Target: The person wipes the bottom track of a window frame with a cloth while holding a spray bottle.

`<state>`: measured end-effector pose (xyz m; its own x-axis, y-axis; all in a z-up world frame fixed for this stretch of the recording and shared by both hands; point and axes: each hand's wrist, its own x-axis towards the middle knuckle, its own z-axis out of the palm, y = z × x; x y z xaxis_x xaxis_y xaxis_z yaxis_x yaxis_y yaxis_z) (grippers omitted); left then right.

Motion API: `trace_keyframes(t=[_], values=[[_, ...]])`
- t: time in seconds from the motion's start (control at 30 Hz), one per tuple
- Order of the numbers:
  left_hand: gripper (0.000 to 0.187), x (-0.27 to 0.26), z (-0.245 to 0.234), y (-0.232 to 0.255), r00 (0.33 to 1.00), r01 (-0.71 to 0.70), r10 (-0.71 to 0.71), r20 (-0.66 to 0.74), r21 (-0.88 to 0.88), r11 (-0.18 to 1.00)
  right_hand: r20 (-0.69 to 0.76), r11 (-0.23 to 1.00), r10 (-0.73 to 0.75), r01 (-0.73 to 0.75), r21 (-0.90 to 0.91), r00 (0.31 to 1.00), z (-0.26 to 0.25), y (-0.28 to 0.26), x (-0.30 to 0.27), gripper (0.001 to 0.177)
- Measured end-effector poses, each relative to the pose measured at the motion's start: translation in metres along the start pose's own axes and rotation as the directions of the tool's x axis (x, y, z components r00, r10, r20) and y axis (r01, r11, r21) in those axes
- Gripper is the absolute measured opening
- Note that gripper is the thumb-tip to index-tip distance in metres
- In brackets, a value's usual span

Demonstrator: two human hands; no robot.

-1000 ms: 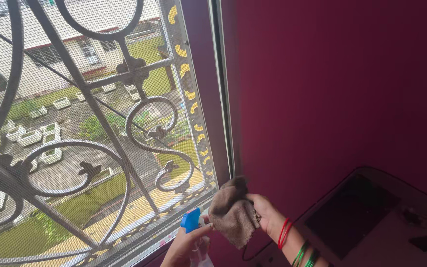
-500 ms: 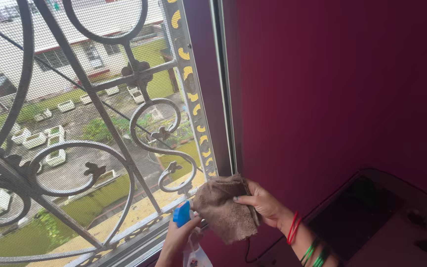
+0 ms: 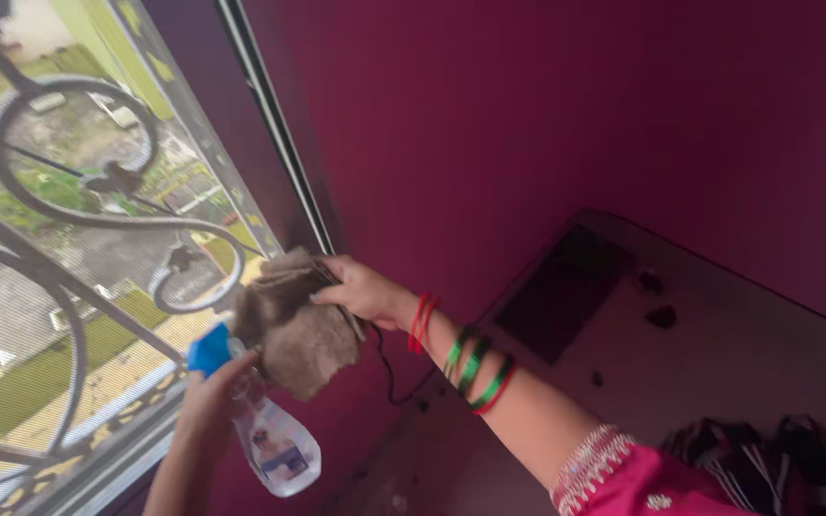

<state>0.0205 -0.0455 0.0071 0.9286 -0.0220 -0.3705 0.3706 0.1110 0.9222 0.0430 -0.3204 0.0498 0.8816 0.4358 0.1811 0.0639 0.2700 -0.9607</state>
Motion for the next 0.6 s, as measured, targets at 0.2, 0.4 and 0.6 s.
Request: trace_keyframes(t=[0.2,0.4,0.6], values=[[0.035,-0.033,0.020,0.023,0.997,-0.076,0.076,0.000,0.057,0.995,-0.010,1.000,0.016,-0.016,0.019,1.000,-0.019,0.001,-0.011,0.059],[0.028,-0.030,0.017,0.032,0.991,-0.094,0.098,0.092,-0.044,0.995,0.304,0.942,-0.297,0.226,0.249,0.905,-0.027,-0.040,-0.036,0.042],[0.023,-0.025,0.014,0.037,0.966,-0.194,0.193,0.171,-0.014,0.981,0.062,0.957,0.022,-0.038,0.286,0.998,-0.026,-0.058,-0.039,0.033]])
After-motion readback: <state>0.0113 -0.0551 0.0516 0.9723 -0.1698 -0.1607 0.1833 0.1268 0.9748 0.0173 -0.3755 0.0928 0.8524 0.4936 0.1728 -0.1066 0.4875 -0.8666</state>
